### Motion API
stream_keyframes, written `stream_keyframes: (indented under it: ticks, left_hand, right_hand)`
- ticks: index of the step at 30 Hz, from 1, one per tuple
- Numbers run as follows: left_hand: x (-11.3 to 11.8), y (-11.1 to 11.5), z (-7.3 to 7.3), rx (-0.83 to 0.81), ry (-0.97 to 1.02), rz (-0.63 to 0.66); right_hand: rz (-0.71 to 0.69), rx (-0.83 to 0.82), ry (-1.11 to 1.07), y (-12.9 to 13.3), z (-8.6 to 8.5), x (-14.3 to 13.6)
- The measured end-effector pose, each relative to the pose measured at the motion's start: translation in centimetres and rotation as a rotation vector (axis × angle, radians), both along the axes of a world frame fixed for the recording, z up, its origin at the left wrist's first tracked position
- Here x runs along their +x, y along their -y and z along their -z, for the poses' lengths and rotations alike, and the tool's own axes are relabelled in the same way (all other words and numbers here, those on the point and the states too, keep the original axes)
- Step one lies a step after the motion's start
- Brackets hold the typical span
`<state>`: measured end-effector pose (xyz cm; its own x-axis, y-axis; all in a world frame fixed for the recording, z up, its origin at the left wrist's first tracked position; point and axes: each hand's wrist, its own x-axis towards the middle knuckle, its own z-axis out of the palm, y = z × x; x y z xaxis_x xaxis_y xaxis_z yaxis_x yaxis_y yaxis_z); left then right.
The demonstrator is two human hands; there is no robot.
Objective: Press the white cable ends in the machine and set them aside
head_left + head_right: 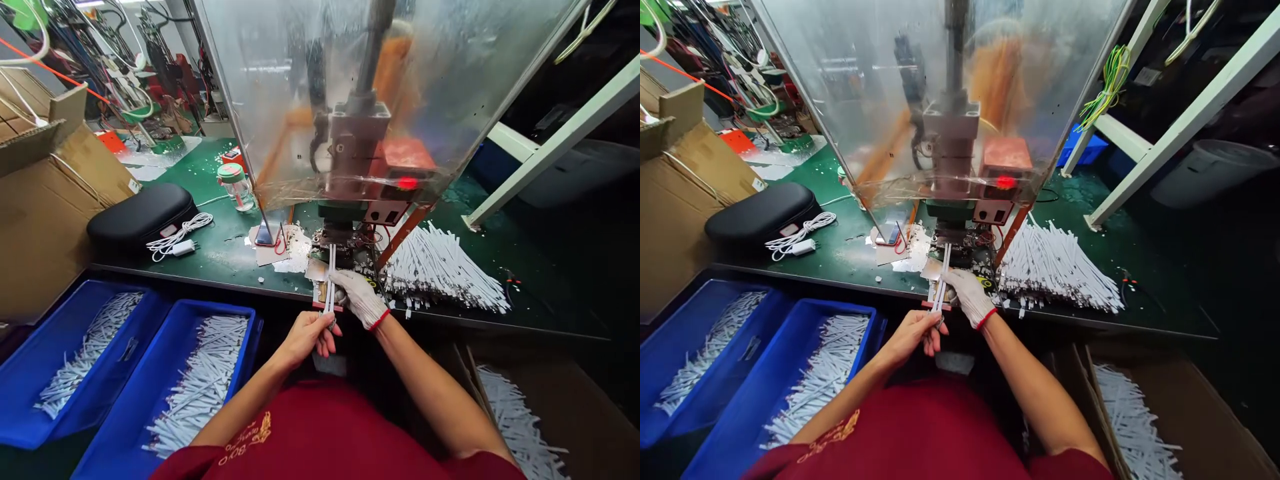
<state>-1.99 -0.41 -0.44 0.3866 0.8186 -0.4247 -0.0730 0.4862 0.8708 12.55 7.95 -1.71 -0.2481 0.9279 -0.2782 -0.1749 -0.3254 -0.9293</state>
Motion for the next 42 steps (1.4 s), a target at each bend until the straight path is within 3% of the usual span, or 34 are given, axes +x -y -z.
stream_keyframes:
  ticks: [10, 17, 24, 30, 42]
  left_hand:
    - [-0.1, 0.1, 0.1, -0.004, 0.004, 0.010]
    - [0.1, 0.0, -0.4, -0.033, 0.019, 0.004]
    - [0.7, -0.1, -1.1, -0.059, 0.009, -0.010]
    - [0.9, -0.3, -0.8, -0.009, -0.007, 0.012]
    - [1.1, -0.4, -0.7, 0.003, -0.014, -0.020]
  right_hand:
    - [0.016, 0.023, 0.022, 0.1, 0.0, 0.1]
    - [0.028, -0.068, 0.029, -0.5, 0.4, 0.0]
    - [0.156, 0.045, 0.022, -2.9, -0.1, -0.6]
    - [0.192, -0.078, -0.120, -4.9, -0.4, -1.6]
    - [0.212, -0.025, -0.088, -4.8, 0.0, -1.8]
